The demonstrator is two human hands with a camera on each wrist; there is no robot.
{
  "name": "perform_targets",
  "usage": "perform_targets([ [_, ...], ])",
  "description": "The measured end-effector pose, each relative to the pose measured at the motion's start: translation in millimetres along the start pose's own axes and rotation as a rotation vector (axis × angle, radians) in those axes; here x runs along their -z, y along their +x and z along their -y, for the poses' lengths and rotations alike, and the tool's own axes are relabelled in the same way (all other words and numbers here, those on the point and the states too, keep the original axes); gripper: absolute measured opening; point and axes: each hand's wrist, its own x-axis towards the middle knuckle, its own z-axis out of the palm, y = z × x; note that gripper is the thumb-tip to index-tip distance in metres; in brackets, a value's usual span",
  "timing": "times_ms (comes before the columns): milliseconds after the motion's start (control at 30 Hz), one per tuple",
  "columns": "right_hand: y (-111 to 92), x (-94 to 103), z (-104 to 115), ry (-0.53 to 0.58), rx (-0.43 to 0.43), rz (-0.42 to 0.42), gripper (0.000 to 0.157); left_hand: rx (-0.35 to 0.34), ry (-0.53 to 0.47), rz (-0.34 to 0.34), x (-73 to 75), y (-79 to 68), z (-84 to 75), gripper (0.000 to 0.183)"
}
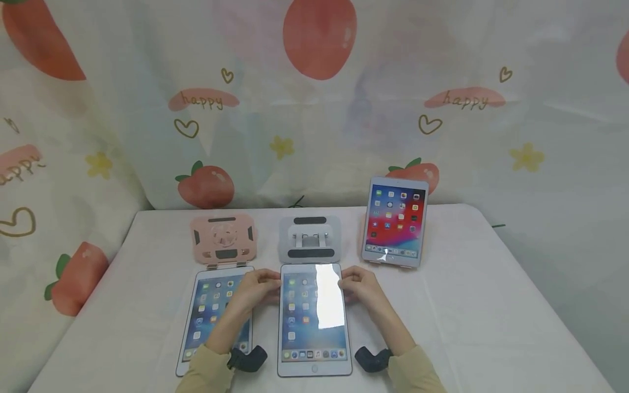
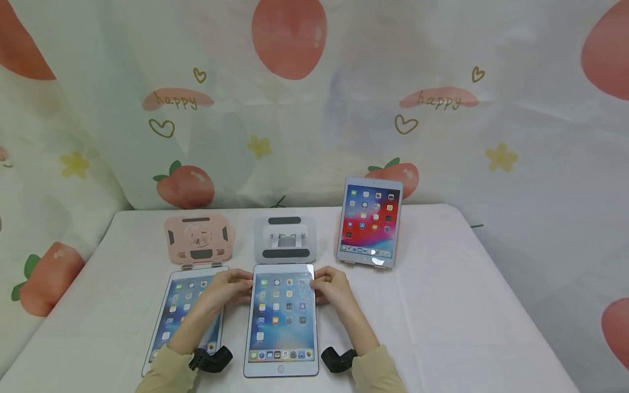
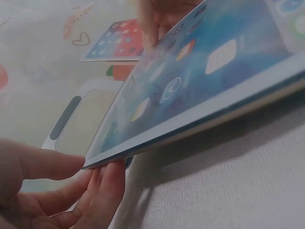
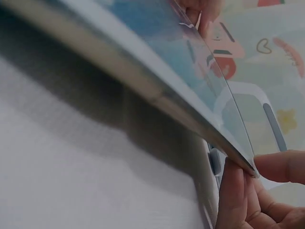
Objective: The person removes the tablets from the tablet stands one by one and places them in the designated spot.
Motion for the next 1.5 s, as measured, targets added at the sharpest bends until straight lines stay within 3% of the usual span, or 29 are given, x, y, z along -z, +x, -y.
perform_targets([
  [233,-1,-3.4,-5,-0.082,0.006,-0.037,0.021,0.004,0.062,0.037,0.6,0.0,3.5,0.023],
  [500,-4,-5.3,-3,-0.192,0.033,-0.02,0.026,0.038,0.04,0.052,-0.9,0.7,4.7,0.025],
  [967,-12,-5.1,4,-0.355,0.068,-0.022,0.03,0.009,0.114,0.076,-2.9,-1.0,2.9,0.027],
  [1500,-8,3.1,3,-0.271,0.041,-0.017,0.034,0.033,0.046,0.083,-2.4,-2.0,1.5,0.028],
])
